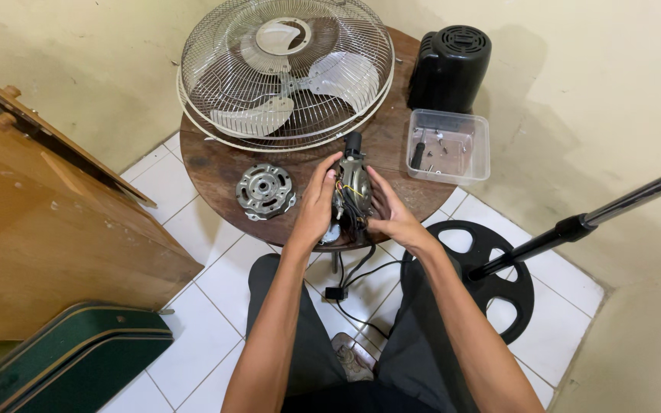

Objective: The person disassembles an electric fan motor by removing screws with a screwdriver, separating the motor housing halves, and detaching the rear assembly. The removed parts are placed on the table.

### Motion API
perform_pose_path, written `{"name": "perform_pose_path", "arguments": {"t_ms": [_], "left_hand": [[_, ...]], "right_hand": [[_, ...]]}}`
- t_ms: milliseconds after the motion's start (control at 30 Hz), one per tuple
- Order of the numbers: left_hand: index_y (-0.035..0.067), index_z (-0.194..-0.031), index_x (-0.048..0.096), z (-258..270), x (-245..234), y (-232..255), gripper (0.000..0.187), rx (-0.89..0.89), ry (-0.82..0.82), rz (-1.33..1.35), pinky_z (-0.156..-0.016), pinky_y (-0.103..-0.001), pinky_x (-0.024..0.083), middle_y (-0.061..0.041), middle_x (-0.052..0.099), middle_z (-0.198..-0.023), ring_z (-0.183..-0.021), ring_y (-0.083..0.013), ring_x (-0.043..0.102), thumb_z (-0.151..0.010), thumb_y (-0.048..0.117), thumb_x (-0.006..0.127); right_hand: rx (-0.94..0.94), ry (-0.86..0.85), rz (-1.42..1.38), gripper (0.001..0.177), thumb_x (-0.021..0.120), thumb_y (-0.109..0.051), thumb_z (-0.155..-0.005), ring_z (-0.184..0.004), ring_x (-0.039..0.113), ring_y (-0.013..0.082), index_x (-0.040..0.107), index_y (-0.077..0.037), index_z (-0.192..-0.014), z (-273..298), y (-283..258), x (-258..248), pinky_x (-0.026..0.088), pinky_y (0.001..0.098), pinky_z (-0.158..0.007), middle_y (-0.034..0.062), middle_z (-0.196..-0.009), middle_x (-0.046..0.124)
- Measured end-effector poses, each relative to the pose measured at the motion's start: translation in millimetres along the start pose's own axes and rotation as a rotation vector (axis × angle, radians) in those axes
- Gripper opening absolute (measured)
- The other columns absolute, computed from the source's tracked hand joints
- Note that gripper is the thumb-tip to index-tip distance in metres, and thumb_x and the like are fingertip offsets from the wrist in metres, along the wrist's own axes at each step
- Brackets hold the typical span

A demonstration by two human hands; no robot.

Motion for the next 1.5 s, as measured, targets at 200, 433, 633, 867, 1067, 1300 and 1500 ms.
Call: {"name": "perform_pose_path", "arguments": {"t_ms": [200,433,633,867,1067,1300,1500], "left_hand": [[0.011,-0.148,0.051,-4.0,-8.1,-22.0,0.044,-0.065,-0.094,0.097,-0.116,-0.035,0.035,-0.012,0.055,-0.15,-0.14,-0.0241,0.051,-0.111,0.029,0.035],[0.01,-0.149,0.051,-1.8,-3.8,-26.8,0.047,-0.028,-0.054,0.164,-0.122,-0.036,0.028,-0.012,0.051,-0.153,-0.146,-0.0245,0.043,-0.113,0.033,0.032],[0.008,-0.146,0.054,-3.6,-4.9,-30.7,0.047,0.005,-0.071,0.212,-0.122,-0.036,0.028,-0.012,0.055,-0.151,-0.144,-0.0238,0.046,-0.113,0.034,0.034],[0.006,-0.143,0.057,0.8,-12.3,-32.4,0.047,-0.009,-0.064,0.3,-0.123,-0.035,0.028,-0.012,0.058,-0.148,-0.142,-0.0227,0.048,-0.112,0.035,0.037],[0.006,-0.143,0.056,2.5,-13.2,-27.9,0.046,-0.006,-0.061,0.324,-0.124,-0.036,0.027,-0.012,0.058,-0.148,-0.143,-0.0232,0.047,-0.113,0.035,0.037],[0.008,-0.145,0.053,9.4,-19.8,-22.5,0.043,-0.017,-0.075,0.263,-0.123,-0.036,0.027,-0.01,0.055,-0.151,-0.145,-0.0234,0.043,-0.112,0.029,0.037],[0.008,-0.145,0.051,15.5,-22.3,-14.7,0.04,0.029,-0.077,0.337,-0.124,-0.037,0.03,-0.011,0.054,-0.152,-0.146,-0.0231,0.044,-0.114,0.029,0.038]], "right_hand": [[-0.016,0.061,0.137,0.111,0.076,0.011,-0.072,-0.152,0.034,0.0274,0.02,-0.01,-0.165,0.7,-6.6,1.4,0.023,0.0395,-0.128,0.018,-0.162,0.035],[-0.128,0.165,0.095,0.109,0.086,0.005,-0.069,-0.144,0.044,0.0251,0.028,-0.006,-0.161,3.7,2.5,-6.8,0.034,0.0405,-0.123,0.0162,-0.158,0.04],[-0.248,0.264,0.111,0.11,0.089,0.003,-0.067,-0.133,0.053,0.0238,0.03,-0.006,-0.16,9.1,11.4,-8.8,0.042,0.0402,-0.118,0.0162,-0.146,0.048],[-0.359,0.297,0.239,0.114,0.093,-0.003,-0.065,-0.131,0.055,0.0245,0.029,-0.006,-0.16,17.3,-1.7,3.6,0.043,0.0402,-0.118,0.0169,-0.144,0.052],[-0.361,0.306,0.281,0.115,0.093,-0.003,-0.065,-0.133,0.054,0.0264,0.027,-0.006,-0.159,20.7,-10.9,8.8,0.041,0.0423,-0.119,0.0175,-0.146,0.051],[-0.366,0.295,0.297,0.115,0.093,-0.005,-0.066,-0.138,0.053,0.0271,0.027,-0.007,-0.16,23.3,-15.3,11.9,0.04,0.043,-0.122,0.0183,-0.151,0.05],[-0.408,0.286,0.333,0.112,0.095,-0.005,-0.066,-0.144,0.048,0.0289,0.029,-0.005,-0.157,25.8,-21.9,15.3,0.038,0.0439,-0.124,0.0202,-0.156,0.046]]}}
Point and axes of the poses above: each hand's wrist, its own z-axis away from the middle knuckle, its own x-axis out of the palm, y = z × x, the point moved 8 cm from there along -z, towards the middle knuckle
